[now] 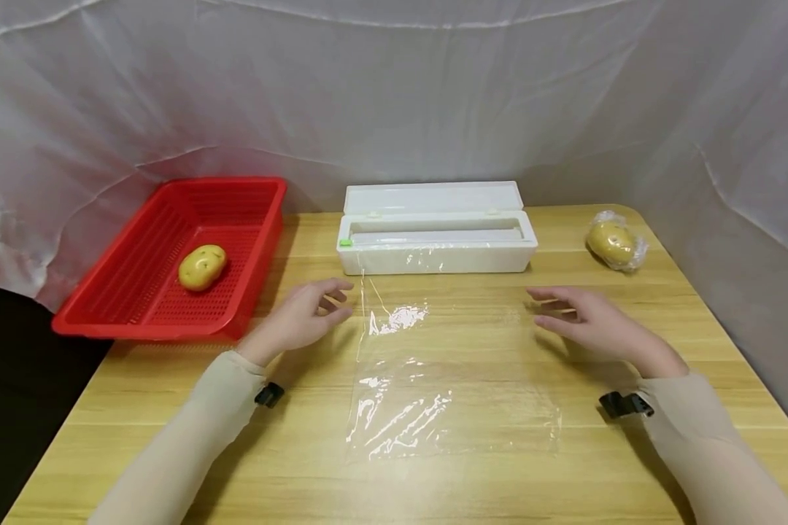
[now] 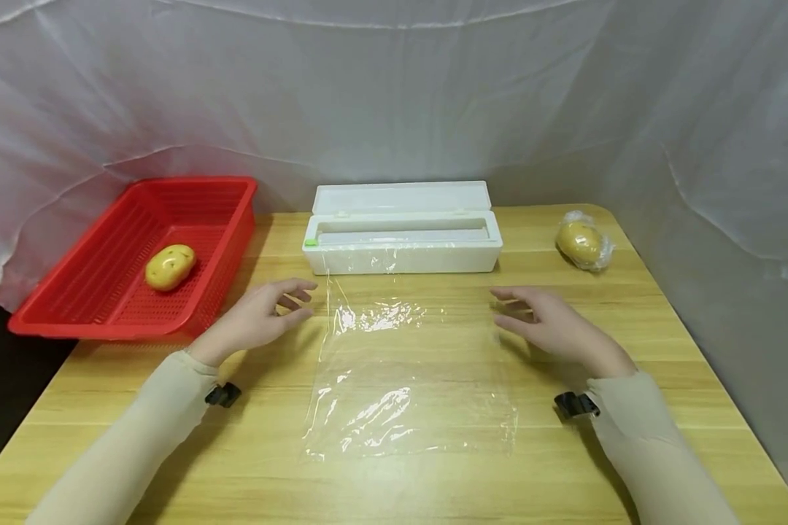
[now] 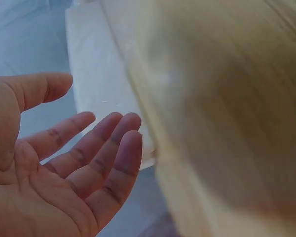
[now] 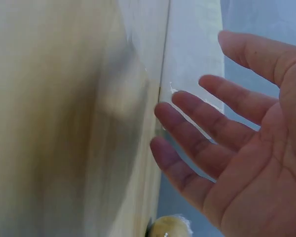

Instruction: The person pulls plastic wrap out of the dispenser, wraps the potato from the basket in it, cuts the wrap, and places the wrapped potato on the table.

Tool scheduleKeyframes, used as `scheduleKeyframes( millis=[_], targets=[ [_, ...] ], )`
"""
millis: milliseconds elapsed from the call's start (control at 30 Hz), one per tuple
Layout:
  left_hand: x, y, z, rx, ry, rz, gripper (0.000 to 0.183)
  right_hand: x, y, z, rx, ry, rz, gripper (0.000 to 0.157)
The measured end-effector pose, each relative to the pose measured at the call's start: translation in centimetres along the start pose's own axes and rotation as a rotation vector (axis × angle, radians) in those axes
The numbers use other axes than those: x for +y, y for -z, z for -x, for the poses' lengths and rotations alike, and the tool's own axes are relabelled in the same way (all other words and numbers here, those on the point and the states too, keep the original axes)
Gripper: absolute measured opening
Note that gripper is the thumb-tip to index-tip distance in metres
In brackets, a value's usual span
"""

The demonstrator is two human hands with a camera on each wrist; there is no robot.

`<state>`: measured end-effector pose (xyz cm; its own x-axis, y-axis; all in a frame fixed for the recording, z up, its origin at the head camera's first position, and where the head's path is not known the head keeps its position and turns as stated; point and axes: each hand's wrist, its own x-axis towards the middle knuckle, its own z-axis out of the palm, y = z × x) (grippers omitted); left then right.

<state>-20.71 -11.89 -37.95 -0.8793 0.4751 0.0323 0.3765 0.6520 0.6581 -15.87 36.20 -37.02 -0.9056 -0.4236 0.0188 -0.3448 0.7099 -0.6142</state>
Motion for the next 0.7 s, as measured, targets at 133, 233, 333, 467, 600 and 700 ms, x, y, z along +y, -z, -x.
scheduleKeyframes(
  millis=[133, 233, 333, 467, 600, 700],
  targets=[
    [1.3, 1.6, 1.6, 0.018, -0.037, -0.043, 0.047, -0.5, -0.5, 1.9, -0.001, 0.015, -0.006, 0.05],
    [2.2, 3.3, 2.7, 0.041, -0.046, -0.081, 0.05, -0.9, -0.7, 2.9, -0.002, 0.009, -0.011, 0.047],
    [2.9, 5.3, 3.4, 0.067, -0.057, -0.101, 0.051, -1.2, -0.8, 3.8, -0.006, 0.024, -0.021, 0.045],
    [3.2, 8.2, 3.9, 0.108, -0.071, -0.124, 0.051, -1.5, -0.9, 4.5, -0.004, 0.059, -0.069, 0.042],
    [2.5, 11.3, 4.1, 0.106, -0.006, -0.07, 0.051, -1.7, -0.9, 5.2, -0.019, 0.073, -0.184, 0.041],
    [0.9, 13.6, 3.9, 0.08, 0.082, 0.002, 0.056, -1.7, -0.9, 5.7, -0.036, 0.081, -0.281, 0.041]
  ],
)
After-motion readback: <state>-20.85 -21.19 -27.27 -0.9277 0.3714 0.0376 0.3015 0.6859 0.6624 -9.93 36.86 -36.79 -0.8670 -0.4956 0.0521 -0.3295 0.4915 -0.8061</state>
